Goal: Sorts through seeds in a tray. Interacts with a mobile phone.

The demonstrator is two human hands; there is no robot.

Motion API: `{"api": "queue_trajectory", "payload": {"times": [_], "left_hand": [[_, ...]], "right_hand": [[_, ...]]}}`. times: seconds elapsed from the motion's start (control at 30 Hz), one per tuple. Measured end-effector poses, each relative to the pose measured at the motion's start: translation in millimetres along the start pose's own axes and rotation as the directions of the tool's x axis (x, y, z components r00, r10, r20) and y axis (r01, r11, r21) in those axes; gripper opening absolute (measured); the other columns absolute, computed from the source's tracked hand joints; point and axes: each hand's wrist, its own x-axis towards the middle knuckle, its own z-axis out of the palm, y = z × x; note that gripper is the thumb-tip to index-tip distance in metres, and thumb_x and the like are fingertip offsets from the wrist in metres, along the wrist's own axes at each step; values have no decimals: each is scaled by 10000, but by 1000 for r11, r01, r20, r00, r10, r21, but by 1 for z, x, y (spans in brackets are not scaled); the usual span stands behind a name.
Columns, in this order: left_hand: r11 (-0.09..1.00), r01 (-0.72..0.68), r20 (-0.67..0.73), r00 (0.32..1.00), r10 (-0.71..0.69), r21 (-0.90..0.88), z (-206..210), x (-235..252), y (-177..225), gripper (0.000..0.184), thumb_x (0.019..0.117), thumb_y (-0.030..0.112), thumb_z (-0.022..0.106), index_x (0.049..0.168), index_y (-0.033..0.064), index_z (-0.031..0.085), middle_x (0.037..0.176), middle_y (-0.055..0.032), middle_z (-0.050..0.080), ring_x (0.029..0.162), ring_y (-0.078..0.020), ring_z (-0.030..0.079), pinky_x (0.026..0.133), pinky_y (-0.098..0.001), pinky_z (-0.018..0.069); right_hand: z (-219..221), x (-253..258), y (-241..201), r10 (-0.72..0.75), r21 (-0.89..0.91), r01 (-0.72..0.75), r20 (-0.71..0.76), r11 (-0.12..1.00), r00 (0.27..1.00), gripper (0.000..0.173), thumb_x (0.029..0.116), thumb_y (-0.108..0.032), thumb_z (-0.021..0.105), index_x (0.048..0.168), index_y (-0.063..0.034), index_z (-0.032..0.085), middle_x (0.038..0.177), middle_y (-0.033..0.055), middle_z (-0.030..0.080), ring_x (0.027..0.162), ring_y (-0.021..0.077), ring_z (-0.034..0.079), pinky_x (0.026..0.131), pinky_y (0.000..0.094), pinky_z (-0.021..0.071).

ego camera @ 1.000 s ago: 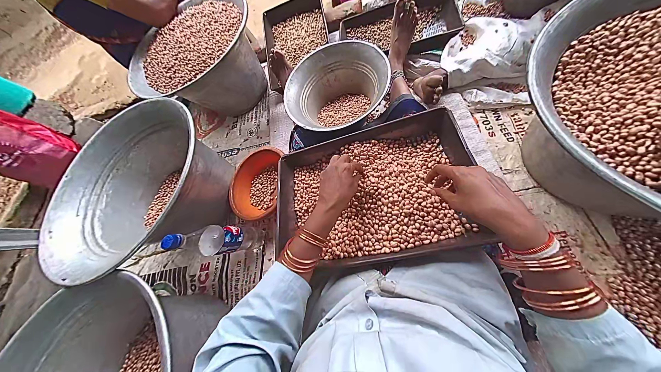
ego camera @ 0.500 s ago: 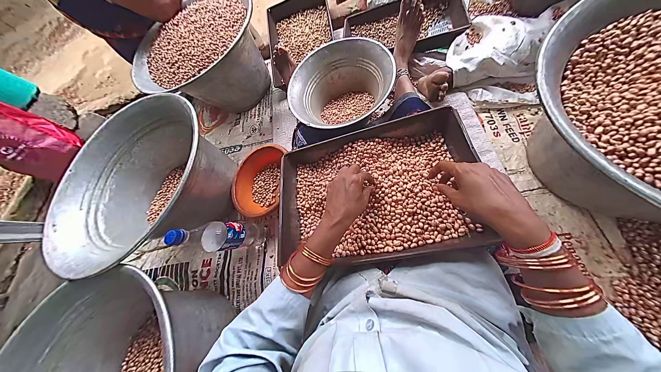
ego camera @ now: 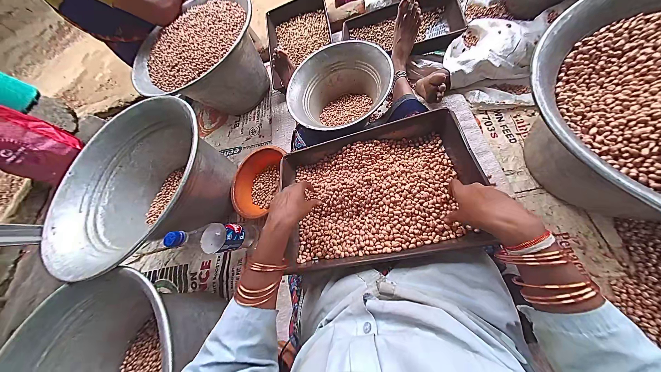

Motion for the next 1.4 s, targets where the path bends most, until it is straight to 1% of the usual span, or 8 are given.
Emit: {"api": "queue_trajectory", "payload": {"times": [0.2,0.37,0.5,0.63,0.77,0.9,1.17,1.4], "left_hand": [[978,-84,213,976,42,190,29,-27,75,471,938,42,648,1394,-26,550,1377,-228,589,1267,-406,590,1030,-575,485],[972,-124,315,931,184,-199,29,-30,93,544,905,8,648,1429,-26,506,1260,-256,646,1217,-383,618,1042,-571,467],[502,110,228,957,180,-858,37,-32,78,430,897,-143,570,1304,-29,493,1024,-73,634,891,-93,641,814,-284,561],[155,131,149,983,109,-979,23,-33,67,343,906,-199,505,1139,44,566,823,-31,686,664,-91,659,599,-235,566],[332,-123,-36,966,257,-935,5,-33,42,550,939,-167,474,1411,104,553,1196,-57,670,863,-121,684,707,-270,597],[693,-285,-193,958,210,-662,-1,-33,22,406,1016,-11,535,1351,199,628,1392,7,634,974,-176,706,794,-407,600],[757,-574,-281,817,504,-311,22,-72,70,85,928,66,726,990,83,782,975,-55,743,897,-155,727,831,-353,616],[742,-663,-53,748,662,-94,53,-92,113,161,984,159,641,1008,101,789,962,-121,712,969,-301,682,832,-447,558]], "right_hand": [[16,4,-40,-207,66,198,201,978,958,559,881,-135,767,1339,34,494,1064,251,657,1036,432,660,854,606,518],[27,3,-83,-289,245,261,89,934,953,764,898,-138,736,1532,20,340,1234,247,617,1145,406,633,944,569,505],[27,3,-97,-444,462,432,-89,775,892,762,930,-77,701,1600,-137,341,1331,239,578,1161,398,623,943,586,513],[18,13,-76,-562,462,708,-432,534,705,419,932,-3,675,1324,-151,667,1265,107,679,1055,260,689,886,499,575],[-4,3,-29,-412,319,703,-629,636,659,265,951,20,658,1193,-82,696,1091,116,745,851,278,733,720,488,597],[-10,-5,2,-300,318,582,-620,749,725,200,990,-29,647,1156,-113,718,1021,103,759,774,256,723,680,492,581],[14,-10,-5,-354,186,505,-516,843,780,77,925,-88,756,968,-146,783,772,76,716,695,279,680,623,554,520],[26,-18,-14,-365,119,441,-398,889,842,49,925,-95,746,936,-128,782,759,99,706,734,318,688,652,555,525]]}}
